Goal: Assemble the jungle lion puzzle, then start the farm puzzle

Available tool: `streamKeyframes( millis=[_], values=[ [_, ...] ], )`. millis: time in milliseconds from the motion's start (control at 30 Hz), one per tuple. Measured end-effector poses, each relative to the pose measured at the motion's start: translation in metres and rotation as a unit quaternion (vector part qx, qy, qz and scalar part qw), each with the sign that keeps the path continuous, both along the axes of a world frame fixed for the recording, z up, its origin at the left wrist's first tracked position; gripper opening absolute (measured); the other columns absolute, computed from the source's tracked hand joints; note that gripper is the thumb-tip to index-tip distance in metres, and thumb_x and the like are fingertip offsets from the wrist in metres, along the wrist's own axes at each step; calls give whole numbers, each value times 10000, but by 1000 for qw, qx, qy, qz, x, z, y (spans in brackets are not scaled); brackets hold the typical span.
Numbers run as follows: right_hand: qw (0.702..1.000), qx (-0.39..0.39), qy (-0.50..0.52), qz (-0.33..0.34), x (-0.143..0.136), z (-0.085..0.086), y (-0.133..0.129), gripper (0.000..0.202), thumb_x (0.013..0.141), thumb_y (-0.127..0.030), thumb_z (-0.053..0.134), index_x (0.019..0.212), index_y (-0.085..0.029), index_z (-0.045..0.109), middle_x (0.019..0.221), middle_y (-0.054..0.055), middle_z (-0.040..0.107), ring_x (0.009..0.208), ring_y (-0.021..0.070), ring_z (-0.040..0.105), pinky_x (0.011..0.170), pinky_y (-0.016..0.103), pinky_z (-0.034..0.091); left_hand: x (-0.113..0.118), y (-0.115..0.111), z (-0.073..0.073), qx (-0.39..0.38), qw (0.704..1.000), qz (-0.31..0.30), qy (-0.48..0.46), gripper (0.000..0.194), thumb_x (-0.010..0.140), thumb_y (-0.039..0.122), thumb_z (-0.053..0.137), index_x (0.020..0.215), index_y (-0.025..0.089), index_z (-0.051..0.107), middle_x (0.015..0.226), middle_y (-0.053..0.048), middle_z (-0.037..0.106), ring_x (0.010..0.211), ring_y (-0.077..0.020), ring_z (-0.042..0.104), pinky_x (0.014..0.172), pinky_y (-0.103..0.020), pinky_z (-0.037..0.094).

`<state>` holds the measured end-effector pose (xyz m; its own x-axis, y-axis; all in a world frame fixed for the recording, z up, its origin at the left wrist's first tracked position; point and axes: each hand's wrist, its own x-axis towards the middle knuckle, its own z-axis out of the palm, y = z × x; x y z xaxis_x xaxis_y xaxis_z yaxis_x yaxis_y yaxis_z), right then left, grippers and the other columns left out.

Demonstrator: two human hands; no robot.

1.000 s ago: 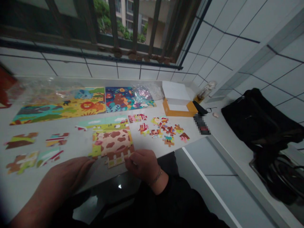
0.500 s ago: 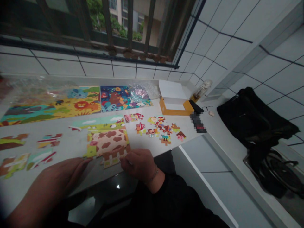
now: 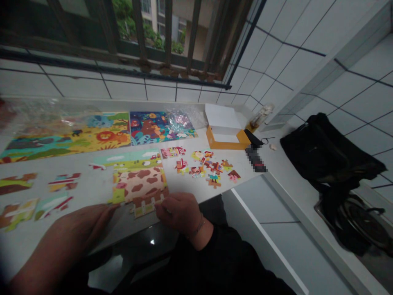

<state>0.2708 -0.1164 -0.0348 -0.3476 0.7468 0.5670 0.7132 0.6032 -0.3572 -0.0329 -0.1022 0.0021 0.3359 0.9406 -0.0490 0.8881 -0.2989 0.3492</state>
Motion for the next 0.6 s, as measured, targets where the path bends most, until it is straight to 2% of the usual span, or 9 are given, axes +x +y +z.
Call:
streamKeyframes(
  millis=[167,600],
  values=[
    [1000,7,5,1,0,0,0,412,1101,-330,577,708,-240,487,630,-31,556,571,119,483,606,297,309,1,-1,-1,-8,1000,9,-10,603,1064,506,366,1087,249,911,1139,-134,887,1033,-394,849,917,-537,688],
    [1000,3,-12,-2,0,-2,0,414,1095,-342,602,705,-238,512,634,-28,561,580,122,486,601,295,309,2,0,-2,5,1000,7,-18,552,1055,495,408,1053,279,916,1115,-96,892,1001,-351,844,932,-476,676]
  ],
)
